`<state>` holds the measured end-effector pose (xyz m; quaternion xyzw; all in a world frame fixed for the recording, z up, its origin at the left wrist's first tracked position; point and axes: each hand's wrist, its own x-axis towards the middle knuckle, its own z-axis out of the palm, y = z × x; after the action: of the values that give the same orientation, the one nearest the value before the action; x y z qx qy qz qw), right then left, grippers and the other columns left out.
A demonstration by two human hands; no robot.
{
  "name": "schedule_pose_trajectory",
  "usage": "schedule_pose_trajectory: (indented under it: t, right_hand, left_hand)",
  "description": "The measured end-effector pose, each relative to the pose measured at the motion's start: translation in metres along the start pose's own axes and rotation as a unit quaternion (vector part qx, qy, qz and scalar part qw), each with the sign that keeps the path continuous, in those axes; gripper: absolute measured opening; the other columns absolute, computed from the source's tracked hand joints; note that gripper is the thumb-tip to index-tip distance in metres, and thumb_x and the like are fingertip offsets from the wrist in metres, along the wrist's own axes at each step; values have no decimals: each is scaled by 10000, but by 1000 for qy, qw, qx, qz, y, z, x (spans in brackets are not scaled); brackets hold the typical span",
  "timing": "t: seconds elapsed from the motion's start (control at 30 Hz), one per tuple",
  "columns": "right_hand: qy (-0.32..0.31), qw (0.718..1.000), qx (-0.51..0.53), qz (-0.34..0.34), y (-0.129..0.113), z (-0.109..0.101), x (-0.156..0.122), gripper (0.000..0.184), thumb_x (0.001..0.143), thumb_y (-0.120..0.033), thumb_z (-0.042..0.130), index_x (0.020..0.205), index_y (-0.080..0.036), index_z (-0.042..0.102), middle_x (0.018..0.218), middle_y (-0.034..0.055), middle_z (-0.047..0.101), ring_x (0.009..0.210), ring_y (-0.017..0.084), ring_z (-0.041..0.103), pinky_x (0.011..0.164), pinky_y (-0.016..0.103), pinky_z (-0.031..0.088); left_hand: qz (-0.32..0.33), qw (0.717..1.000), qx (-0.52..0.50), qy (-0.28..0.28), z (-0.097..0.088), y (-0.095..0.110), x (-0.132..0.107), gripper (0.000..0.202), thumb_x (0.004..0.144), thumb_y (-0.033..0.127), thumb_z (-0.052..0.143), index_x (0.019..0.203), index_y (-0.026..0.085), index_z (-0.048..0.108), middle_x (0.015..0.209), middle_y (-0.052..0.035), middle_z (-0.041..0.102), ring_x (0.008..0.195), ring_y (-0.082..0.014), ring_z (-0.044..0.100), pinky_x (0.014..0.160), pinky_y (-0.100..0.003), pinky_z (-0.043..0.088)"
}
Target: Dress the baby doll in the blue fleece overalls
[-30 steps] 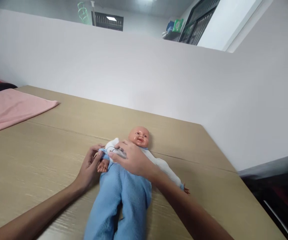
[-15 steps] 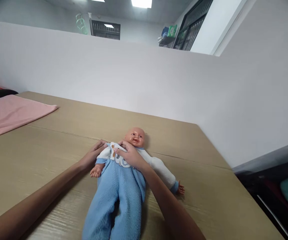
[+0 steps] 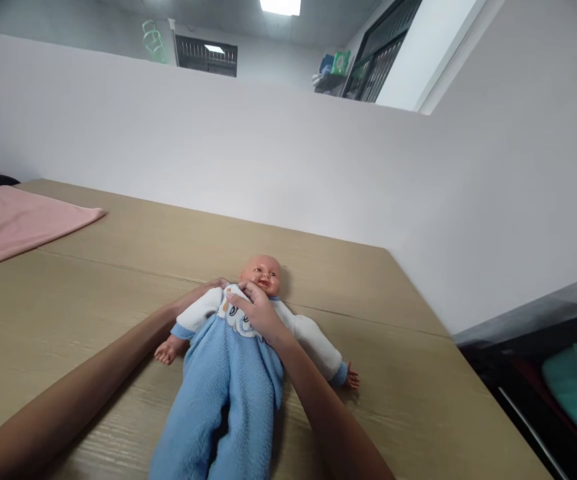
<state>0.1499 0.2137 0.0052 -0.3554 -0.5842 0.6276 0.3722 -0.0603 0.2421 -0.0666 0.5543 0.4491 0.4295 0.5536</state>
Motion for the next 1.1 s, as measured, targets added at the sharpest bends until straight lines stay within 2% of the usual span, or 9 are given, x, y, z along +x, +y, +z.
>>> schedule_pose_trajectory:
  t: [0.1,0.2,0.3,0.37,0.47,0.6,0.8,0.97,1.1]
  right_hand:
    - [26,1000,15,5,2,-1,-1,574,709,-668,978,907,-254,633,851,-32,707,767,170,632,709,292,495]
    - [53,998,24,-1,3,-3,-4,576,724,-664,965,885,-262,586,845,-42,690,753,164,620,704,289,492]
    - [69,997,29,-4,4,-3,-6,600,719,-649,971,859,-272,525,824,-51,673,731,165,614,695,294,493]
    - [73,997,25,-8,5,-3,-7,594,722,-635,970,859,-273,520,825,-52,668,733,166,612,696,293,491]
    - [76,997,-8,-22,5,-4,-6,531,778,-618,925,879,-273,533,828,-50,664,744,170,615,701,295,490]
    - [52,990,-127,-44,-5,-14,-11,413,860,-570,827,893,-275,540,867,-22,725,819,211,681,766,328,514]
    - [35,905,-422,-37,-43,-39,-30,195,951,-451,723,930,-258,724,920,16,795,837,238,691,766,342,448]
    - [54,900,-428,-60,-39,-55,-35,261,956,-506,761,857,-265,750,878,33,810,792,257,681,744,354,429]
    - [59,913,-397,-76,-27,-68,-39,273,966,-536,768,877,-278,769,866,21,806,790,259,662,732,361,436]
  left_hand:
    - [-10,999,-32,-25,-1,1,-5,359,1022,538,749,1074,183,735,1101,-75,785,998,-254,742,942,-436,633]
    - [-15,998,-47,-41,-2,13,-16,466,950,647,736,1057,194,718,1084,-80,787,983,-277,727,928,-412,607]
    - [-23,997,-2,-68,-8,32,-29,599,1008,769,571,1096,191,704,1112,-100,766,1010,-270,698,938,-399,585]
    - [-27,996,49,-70,-16,42,-36,609,982,799,613,1113,206,658,1147,-86,736,1052,-263,670,956,-379,561]
    - [-32,987,145,-69,-28,51,-43,630,875,736,818,1182,231,597,1238,-63,707,1136,-263,656,999,-354,522]
    - [-28,963,238,-118,-39,55,-43,578,966,702,722,1322,250,668,1375,-74,744,1264,-296,681,1076,-366,503]
    - [6,950,249,-188,-42,55,-41,635,1023,672,670,1538,302,681,1673,-61,651,1532,-323,590,1298,-410,415]
    - [13,954,249,-165,-41,64,-48,606,985,609,760,1510,310,716,1610,-76,705,1488,-362,634,1281,-466,450]
    - [-20,939,288,-188,-50,79,-58,913,705,473,999,1537,297,665,1551,-113,731,1413,-402,675,1199,-472,523]
